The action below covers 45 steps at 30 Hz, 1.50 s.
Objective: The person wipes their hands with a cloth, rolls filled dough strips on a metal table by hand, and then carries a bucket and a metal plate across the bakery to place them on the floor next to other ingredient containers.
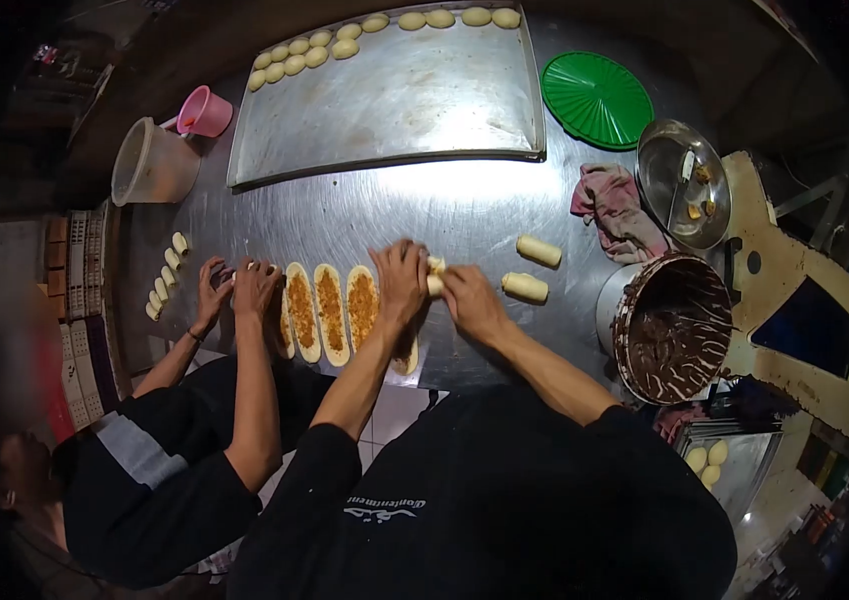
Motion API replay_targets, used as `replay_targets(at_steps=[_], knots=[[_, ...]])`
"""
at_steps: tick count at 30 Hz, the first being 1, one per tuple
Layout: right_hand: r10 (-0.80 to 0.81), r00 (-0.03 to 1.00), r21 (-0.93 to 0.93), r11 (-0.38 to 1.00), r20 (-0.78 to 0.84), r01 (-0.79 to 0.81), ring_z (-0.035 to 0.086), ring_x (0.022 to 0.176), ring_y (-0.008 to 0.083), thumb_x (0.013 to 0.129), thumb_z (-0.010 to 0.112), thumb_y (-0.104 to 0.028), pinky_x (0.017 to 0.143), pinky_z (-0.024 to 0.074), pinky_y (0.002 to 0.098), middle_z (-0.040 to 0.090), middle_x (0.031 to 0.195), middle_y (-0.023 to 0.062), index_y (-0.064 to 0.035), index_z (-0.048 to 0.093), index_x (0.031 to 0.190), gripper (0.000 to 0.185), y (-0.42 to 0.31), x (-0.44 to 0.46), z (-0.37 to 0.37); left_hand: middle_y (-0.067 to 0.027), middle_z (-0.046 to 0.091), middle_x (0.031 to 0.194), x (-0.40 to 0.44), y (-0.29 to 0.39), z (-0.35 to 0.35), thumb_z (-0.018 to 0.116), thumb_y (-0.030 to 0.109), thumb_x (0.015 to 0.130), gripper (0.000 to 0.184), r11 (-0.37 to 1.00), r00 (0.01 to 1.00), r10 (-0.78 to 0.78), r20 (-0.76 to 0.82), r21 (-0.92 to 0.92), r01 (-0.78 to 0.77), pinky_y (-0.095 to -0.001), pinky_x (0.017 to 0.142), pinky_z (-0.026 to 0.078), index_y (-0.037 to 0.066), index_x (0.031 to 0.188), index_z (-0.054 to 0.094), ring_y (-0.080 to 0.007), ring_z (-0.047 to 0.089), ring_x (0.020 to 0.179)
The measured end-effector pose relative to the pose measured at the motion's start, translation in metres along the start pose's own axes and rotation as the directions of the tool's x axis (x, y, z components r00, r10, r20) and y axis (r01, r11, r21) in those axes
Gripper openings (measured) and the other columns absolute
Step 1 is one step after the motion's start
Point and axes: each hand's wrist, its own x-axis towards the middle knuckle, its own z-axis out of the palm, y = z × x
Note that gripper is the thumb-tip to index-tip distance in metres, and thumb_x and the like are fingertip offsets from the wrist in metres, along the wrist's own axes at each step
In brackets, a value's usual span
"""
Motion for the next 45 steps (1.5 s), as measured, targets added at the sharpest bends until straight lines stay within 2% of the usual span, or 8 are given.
replay_targets(at_steps=[9,20,22,26,30,37,38,45], knots=[[-0.029,0.993,-0.013,0.999,0.111,0.031,0.053,0.091,0.0353,0.083,0.055,-0.003,0.080,0.0459,0.0430,0.059,0.098,0.0178,0.0017,0.064,0.097,0.017,-0.002,0.033,0.002,-0.0139,0.057,0.104,0.077,-0.007,-0.067,0.051,0.014,0.090,0.017,0.985,0.881,-0.139,-0.451,-0.158,0.075,-0.0423,0.092,0.032,0.004,0.102,0.059,-0.0310,0.047,0.100],[0.040,0.941,-0.170,0.985,0.335,0.018,0.053,0.099,0.0388,0.082,0.062,-0.015,0.086,0.0444,0.0435,0.058,0.103,0.0219,0.0003,0.060,0.105,0.027,-0.002,0.050,0.008,-0.0140,0.060,0.101,-0.075,-0.008,-0.077,0.053,0.019,0.092,0.025,0.724,0.830,-0.545,-0.119,-0.567,0.393,-0.0376,0.084,0.044,0.000,0.107,0.058,-0.0274,0.055,0.094],[0.221,0.762,-0.069,0.972,0.608,-0.226,0.054,0.098,0.0393,0.079,0.067,-0.016,0.086,0.0445,0.0439,0.058,0.104,0.0207,-0.0003,0.058,0.107,0.034,-0.023,0.052,-0.020,-0.0141,0.060,0.099,-0.086,-0.011,-0.073,0.056,0.018,0.091,0.025,0.749,0.877,-0.469,-0.102,-0.572,0.334,-0.0344,0.080,0.047,-0.001,0.107,0.058,-0.0242,0.059,0.088],[-0.122,0.915,-0.012,0.991,0.385,0.137,0.055,0.089,0.0417,0.075,0.069,-0.017,0.081,0.0453,0.0465,0.057,0.091,0.0233,-0.0012,0.062,0.099,0.030,-0.006,-0.031,-0.025,-0.0160,0.058,0.110,-0.096,0.021,-0.069,0.072,0.021,0.078,0.047,0.771,0.948,-0.139,0.285,-0.570,0.284,-0.0346,0.082,0.049,-0.001,0.116,0.054,-0.0263,0.059,0.096],[-0.158,0.912,-0.087,0.975,0.379,0.205,0.052,0.089,0.0415,0.075,0.073,-0.019,0.080,0.0442,0.0443,0.054,0.095,0.0229,-0.0031,0.052,0.118,0.051,0.012,-0.053,-0.025,-0.0211,0.058,0.112,-0.077,0.023,-0.017,0.081,0.016,0.067,0.071,0.912,0.933,0.264,0.244,-0.379,-0.159,-0.0373,0.085,0.049,-0.002,0.125,0.045,-0.0359,0.058,0.101],[0.091,0.821,0.024,0.992,0.564,-0.126,0.059,0.091,0.0418,0.066,0.076,-0.008,0.077,0.0474,0.0462,0.062,0.096,0.0214,0.0002,0.053,0.102,0.043,0.004,-0.033,-0.026,-0.0190,0.063,0.108,-0.055,0.026,-0.017,0.074,0.002,0.068,0.080,0.943,0.825,0.186,0.534,-0.332,0.003,-0.0388,0.084,0.051,0.006,0.136,0.032,-0.0350,0.062,0.099],[-0.139,0.898,0.052,0.990,0.418,0.129,0.060,0.089,0.0409,0.066,0.076,-0.006,0.076,0.0480,0.0453,0.063,0.092,0.0202,0.0009,0.055,0.100,0.041,0.011,-0.048,-0.020,-0.0181,0.064,0.106,-0.063,0.023,-0.006,0.074,0.002,0.067,0.081,0.943,0.814,0.213,0.541,-0.332,-0.026,-0.0389,0.083,0.051,0.007,0.136,0.033,-0.0349,0.062,0.098],[-0.008,0.935,0.010,1.000,0.356,0.005,0.050,0.104,0.0404,0.063,0.080,-0.010,0.088,0.0432,0.0437,0.053,0.115,0.0213,-0.0027,0.044,0.126,0.072,-0.002,-0.067,-0.046,-0.0177,0.062,0.101,-0.091,0.045,-0.027,0.081,0.006,0.066,0.082,0.890,0.936,-0.031,0.351,-0.416,0.186,-0.0370,0.080,0.051,0.003,0.134,0.036,-0.0313,0.062,0.094]])
